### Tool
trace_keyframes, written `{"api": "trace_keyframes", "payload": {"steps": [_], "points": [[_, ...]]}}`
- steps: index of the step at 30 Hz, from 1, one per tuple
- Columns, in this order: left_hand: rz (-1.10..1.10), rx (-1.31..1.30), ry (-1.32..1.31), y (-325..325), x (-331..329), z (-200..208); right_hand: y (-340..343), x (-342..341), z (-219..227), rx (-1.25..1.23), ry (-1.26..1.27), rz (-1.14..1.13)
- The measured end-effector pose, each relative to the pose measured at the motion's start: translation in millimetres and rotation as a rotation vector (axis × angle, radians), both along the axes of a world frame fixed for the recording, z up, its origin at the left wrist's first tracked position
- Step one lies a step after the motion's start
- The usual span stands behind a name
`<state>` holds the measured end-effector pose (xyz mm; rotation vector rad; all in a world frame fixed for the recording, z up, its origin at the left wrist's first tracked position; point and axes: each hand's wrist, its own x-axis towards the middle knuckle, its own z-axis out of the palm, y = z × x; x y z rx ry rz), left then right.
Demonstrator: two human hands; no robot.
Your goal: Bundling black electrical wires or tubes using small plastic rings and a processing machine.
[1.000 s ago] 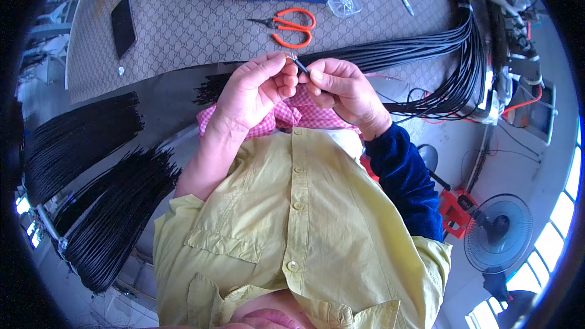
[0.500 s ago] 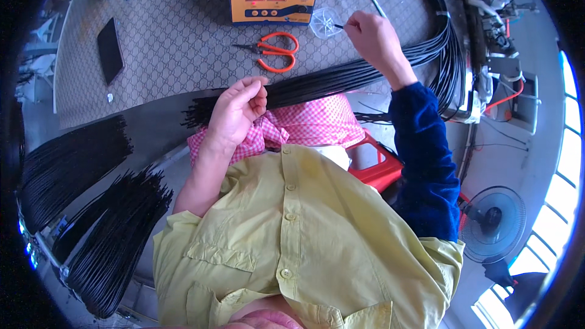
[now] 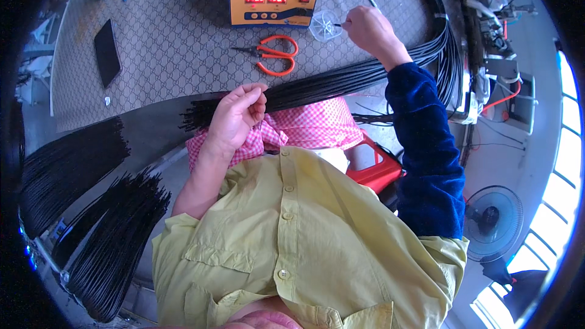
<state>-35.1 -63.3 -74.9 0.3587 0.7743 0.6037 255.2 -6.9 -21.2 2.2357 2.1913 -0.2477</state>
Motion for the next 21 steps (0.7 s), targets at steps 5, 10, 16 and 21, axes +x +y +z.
{"api": "trace_keyframes", "payload": {"steps": [5, 10, 16, 21], "points": [[-0.003, 0.007, -0.019, 0, -2, -1, -6, 4, 9, -0.096, 0.265, -0.124], [-0.02, 0.008, 0.005, -1, -1, 0, -18, 5, -1, 0.135, 0.19, -0.046], [-0.001, -0.012, 0.01, -1, -1, 0, -17, -7, -12, 0.234, -0.089, 0.072], [0.0, -0.022, 0.022, -2, -1, -3, -16, -8, -15, 0.217, -0.16, 0.101]]}}
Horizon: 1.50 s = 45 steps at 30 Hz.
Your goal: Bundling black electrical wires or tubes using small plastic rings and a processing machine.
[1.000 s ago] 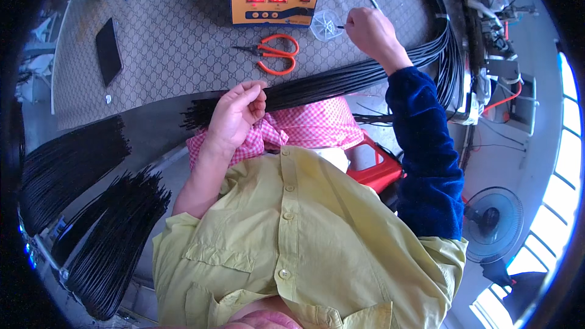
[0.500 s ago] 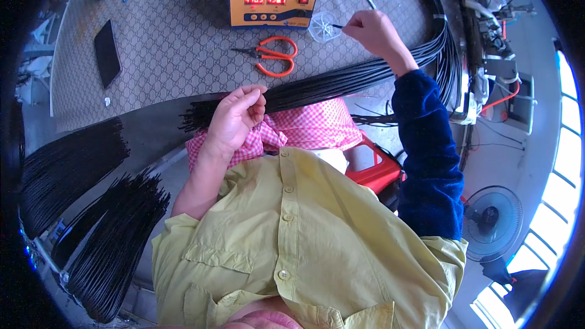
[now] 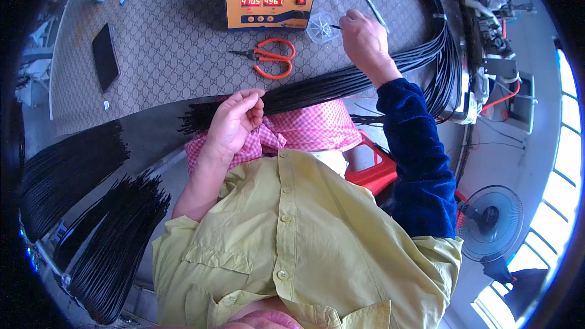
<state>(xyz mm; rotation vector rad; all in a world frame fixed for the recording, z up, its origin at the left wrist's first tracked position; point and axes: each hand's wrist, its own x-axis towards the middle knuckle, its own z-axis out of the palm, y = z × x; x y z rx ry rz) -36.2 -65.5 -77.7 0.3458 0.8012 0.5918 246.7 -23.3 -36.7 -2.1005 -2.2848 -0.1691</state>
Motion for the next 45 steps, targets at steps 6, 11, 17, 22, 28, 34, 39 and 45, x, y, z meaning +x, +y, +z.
{"api": "trace_keyframes", "payload": {"steps": [6, 11, 17, 22, 28, 34, 39, 45], "points": [[0.007, -0.013, 0.001, 1, 0, -1, -4, -2, 12, 0.08, 0.055, 0.058], [0.005, -0.008, -0.004, 2, 4, 2, -5, 4, 13, 0.092, 0.179, 0.036], [0.005, -0.01, -0.033, 4, 3, 0, -3, -2, 41, 0.005, 0.879, -0.205], [0.023, -0.025, -0.027, 9, 4, -2, 10, -16, 64, -0.025, 1.023, -0.158], [0.044, -0.033, -0.049, 11, 3, 1, 32, -27, 82, 0.103, 0.876, 0.031], [0.061, -0.015, -0.045, 18, 3, 4, 62, -38, 101, 0.285, 0.483, 0.24], [0.051, -0.017, -0.048, 20, 1, -6, 101, -39, 103, 0.363, 0.178, 0.343], [0.036, -0.04, -0.05, 23, 0, -5, 135, -46, 99, 0.283, -0.032, 0.315]]}}
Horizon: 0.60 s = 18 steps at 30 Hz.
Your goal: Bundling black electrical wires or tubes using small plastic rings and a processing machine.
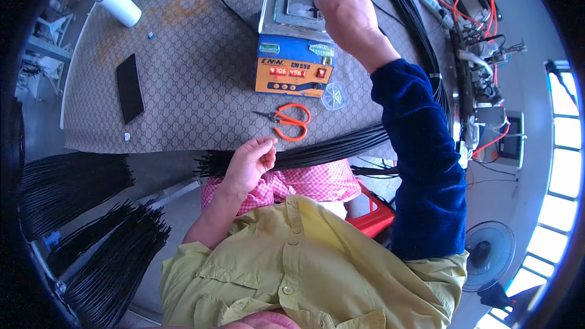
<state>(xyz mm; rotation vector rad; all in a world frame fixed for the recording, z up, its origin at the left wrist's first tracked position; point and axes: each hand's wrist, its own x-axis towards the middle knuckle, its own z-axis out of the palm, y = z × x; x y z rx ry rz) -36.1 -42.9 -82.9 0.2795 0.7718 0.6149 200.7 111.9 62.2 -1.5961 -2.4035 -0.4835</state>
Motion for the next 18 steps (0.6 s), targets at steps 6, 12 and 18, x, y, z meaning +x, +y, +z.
{"api": "trace_keyframes", "payload": {"steps": [6, 12, 18], "points": [[-0.002, -0.005, 0.015, 1, -1, 2, 16, -8, -10, -0.021, -0.119, -0.035], [-0.001, -0.011, 0.005, 2, -1, 1, 19, -13, -11, -0.062, -0.166, -0.055], [0.007, -0.013, -0.002, 3, -1, 0, 20, -13, -12, -0.065, -0.179, -0.061]]}}
